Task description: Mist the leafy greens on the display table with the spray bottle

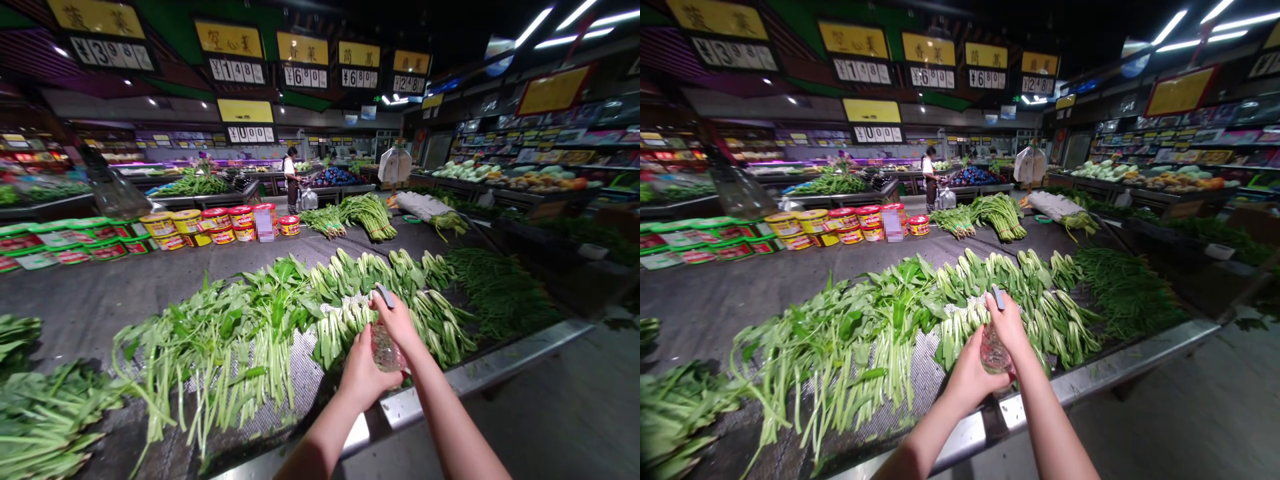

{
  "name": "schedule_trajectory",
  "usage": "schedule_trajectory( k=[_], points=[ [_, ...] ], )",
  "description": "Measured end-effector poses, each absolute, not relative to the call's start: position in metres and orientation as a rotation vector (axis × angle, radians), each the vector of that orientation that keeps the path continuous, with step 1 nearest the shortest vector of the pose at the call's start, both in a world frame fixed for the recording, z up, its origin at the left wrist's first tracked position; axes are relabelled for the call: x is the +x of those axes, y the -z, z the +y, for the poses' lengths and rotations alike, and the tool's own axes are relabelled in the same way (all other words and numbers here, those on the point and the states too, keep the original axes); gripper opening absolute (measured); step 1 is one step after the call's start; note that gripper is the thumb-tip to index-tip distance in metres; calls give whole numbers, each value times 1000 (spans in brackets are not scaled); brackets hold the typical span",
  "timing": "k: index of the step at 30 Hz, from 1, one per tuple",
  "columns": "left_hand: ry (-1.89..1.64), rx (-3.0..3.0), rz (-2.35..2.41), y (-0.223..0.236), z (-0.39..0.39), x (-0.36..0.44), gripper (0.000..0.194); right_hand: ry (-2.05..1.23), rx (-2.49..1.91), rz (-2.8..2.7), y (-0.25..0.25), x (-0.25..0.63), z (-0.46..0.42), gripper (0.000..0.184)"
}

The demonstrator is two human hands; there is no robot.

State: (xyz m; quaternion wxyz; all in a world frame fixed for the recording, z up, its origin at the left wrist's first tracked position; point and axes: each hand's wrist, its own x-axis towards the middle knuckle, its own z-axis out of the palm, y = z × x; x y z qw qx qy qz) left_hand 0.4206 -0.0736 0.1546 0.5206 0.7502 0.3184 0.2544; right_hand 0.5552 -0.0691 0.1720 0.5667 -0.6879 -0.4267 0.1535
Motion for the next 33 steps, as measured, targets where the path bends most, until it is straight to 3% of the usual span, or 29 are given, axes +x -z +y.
schedule_trajectory(
  k=[14, 22, 33],
  points=[
    [-659, 1818, 821, -139, -90, 422, 89, -394, -1621, -1032, -160, 554, -81, 39],
    [-643, 1883, 796, -133, -113, 437, 78, -442, -1583, -1002, -151, 571, -107, 39],
    [-603, 1843, 806, -137, -141, 481, 91, -422, -1607, -1013, -141, 618, -140, 46]
  ],
)
